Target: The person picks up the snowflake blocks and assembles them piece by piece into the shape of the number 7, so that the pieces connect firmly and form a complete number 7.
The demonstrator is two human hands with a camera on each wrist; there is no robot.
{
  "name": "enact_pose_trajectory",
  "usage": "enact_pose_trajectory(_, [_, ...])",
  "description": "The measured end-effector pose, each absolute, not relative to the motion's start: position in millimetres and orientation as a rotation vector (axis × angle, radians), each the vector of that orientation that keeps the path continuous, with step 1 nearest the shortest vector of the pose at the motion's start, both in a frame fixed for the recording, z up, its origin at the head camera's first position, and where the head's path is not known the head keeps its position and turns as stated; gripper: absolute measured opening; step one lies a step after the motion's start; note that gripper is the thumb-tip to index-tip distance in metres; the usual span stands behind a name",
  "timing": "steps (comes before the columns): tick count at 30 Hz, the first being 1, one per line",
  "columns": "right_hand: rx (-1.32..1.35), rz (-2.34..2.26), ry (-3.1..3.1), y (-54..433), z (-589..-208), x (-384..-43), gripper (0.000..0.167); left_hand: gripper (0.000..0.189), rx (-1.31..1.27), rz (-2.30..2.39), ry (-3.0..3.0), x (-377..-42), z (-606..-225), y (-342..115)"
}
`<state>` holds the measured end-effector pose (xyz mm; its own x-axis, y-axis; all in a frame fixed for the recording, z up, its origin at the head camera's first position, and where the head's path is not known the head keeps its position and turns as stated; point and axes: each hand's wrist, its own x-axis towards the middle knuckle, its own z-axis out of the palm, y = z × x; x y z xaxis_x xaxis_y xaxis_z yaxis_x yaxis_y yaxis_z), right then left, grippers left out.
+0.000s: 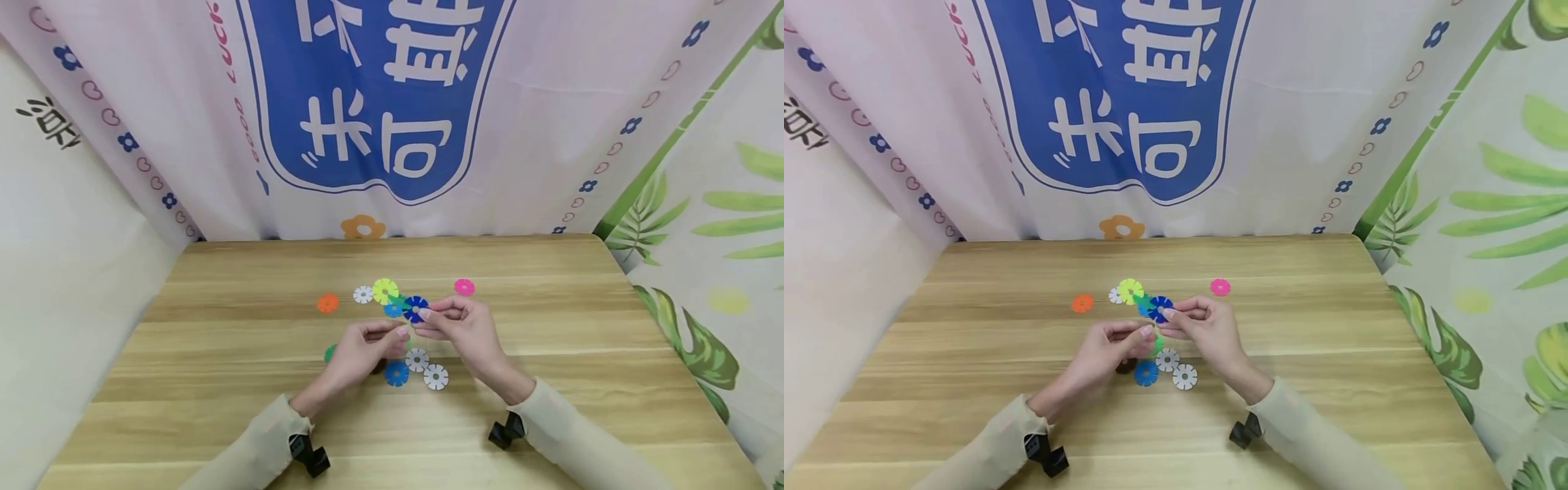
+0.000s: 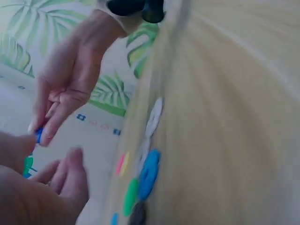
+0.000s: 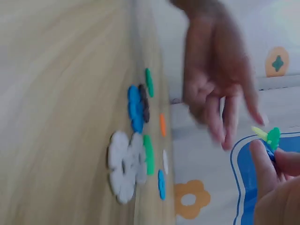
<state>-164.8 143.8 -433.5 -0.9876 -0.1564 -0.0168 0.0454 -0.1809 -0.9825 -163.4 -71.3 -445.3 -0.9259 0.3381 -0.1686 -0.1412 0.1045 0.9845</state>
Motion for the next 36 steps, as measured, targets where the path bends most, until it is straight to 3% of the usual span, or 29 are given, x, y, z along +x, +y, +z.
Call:
enact_pose_trajectory(8, [-0.172,-2.142,1.864,129.6,-435.1,-163.0,0.026,0.027,-0.051,2.225,1.791,-160.7,-447.8,-73.8])
enact_pose_trajectory(16, [-0.162,-1.934,2.143,175.9,-437.4,-195.1,0.033,0.024,-0.246,2.372,1.718,-166.4,-448.5,-88.6])
enact_pose_trajectory(23, [-0.028,-1.722,2.410,217.1,-440.1,-237.7,0.039,0.027,-0.287,2.306,1.744,-166.2,-449.5,-104.0])
enact_pose_trajectory(30, [-0.105,-1.293,2.728,233.5,-447.9,-259.5,0.034,0.027,-0.285,2.275,1.736,-163.6,-450.5,-105.6])
enact_pose_trajectory(36, [-0.039,-1.290,2.679,235.8,-451.5,-273.9,0.040,0.028,-0.264,2.276,1.706,-164.1,-447.9,-106.1])
